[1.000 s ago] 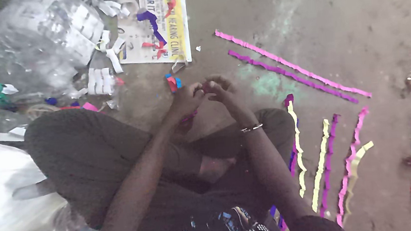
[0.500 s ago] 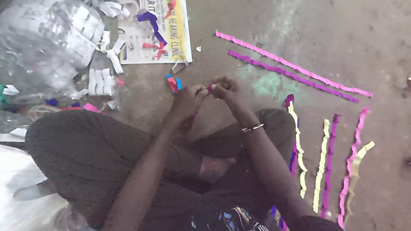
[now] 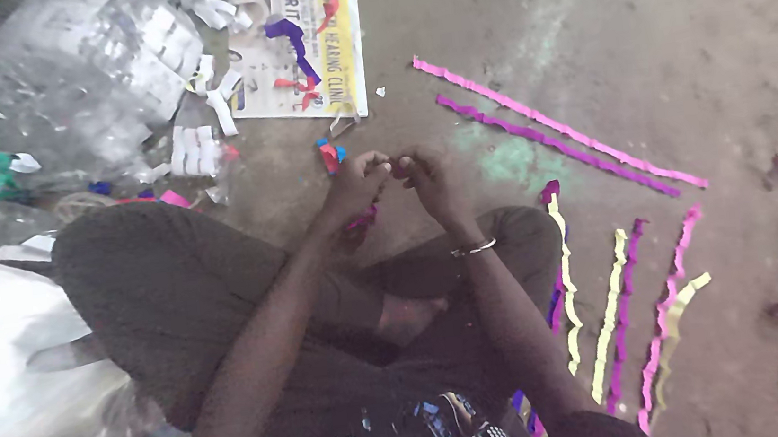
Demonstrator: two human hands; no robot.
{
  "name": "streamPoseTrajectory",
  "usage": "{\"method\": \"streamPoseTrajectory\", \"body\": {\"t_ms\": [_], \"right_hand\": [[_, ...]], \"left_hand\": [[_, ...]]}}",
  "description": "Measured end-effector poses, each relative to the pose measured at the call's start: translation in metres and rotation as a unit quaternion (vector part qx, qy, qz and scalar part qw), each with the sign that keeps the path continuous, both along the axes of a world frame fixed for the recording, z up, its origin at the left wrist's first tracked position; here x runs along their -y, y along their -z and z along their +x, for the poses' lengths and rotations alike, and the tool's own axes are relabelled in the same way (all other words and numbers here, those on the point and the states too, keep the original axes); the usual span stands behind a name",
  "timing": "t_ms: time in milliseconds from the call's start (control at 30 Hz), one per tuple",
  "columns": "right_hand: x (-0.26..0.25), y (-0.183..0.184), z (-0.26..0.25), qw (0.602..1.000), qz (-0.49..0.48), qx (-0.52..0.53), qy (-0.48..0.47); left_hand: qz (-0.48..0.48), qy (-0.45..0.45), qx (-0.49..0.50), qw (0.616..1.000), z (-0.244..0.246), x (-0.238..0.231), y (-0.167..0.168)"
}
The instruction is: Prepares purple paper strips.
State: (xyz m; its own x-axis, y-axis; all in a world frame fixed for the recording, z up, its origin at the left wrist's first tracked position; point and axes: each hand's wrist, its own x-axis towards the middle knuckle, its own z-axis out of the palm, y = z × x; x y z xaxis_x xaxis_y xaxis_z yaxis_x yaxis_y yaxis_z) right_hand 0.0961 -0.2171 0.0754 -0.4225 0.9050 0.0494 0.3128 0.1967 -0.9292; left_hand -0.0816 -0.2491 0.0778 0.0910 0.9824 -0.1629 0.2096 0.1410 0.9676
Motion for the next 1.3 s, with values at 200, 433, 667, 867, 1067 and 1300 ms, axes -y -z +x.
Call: {"method": "streamPoseTrajectory", "body": {"t_ms": [200,433,667,867,1067,1300], "right_hand": [[-0.002,0.009,-0.002,0.998,-0.036,-0.025,0.034],[-0.001,-0.003,0.001,0.960,-0.184,-0.179,0.113],[0.003,0.001,-0.004,0.970,-0.147,-0.171,0.088],[0.008,-0.003,-0.008,0.974,-0.137,-0.149,0.102],[0.005,0.003,-0.010,0.958,-0.158,-0.210,0.114],[0.005,0.006,-0.013,0.932,-0.216,-0.252,0.145]], "left_hand": [[0.026,-0.004,0.006,1.000,-0.003,-0.002,0.001],[0.005,0.003,-0.074,0.997,-0.004,-0.005,0.006],[0.053,0.027,-0.057,0.997,-0.002,-0.004,0.008],[0.023,0.033,-0.044,0.998,-0.002,-0.003,0.006],[0.021,0.058,-0.049,0.997,-0.001,-0.004,0.009],[0.039,0.075,-0.087,0.993,-0.001,-0.004,0.006]]}}
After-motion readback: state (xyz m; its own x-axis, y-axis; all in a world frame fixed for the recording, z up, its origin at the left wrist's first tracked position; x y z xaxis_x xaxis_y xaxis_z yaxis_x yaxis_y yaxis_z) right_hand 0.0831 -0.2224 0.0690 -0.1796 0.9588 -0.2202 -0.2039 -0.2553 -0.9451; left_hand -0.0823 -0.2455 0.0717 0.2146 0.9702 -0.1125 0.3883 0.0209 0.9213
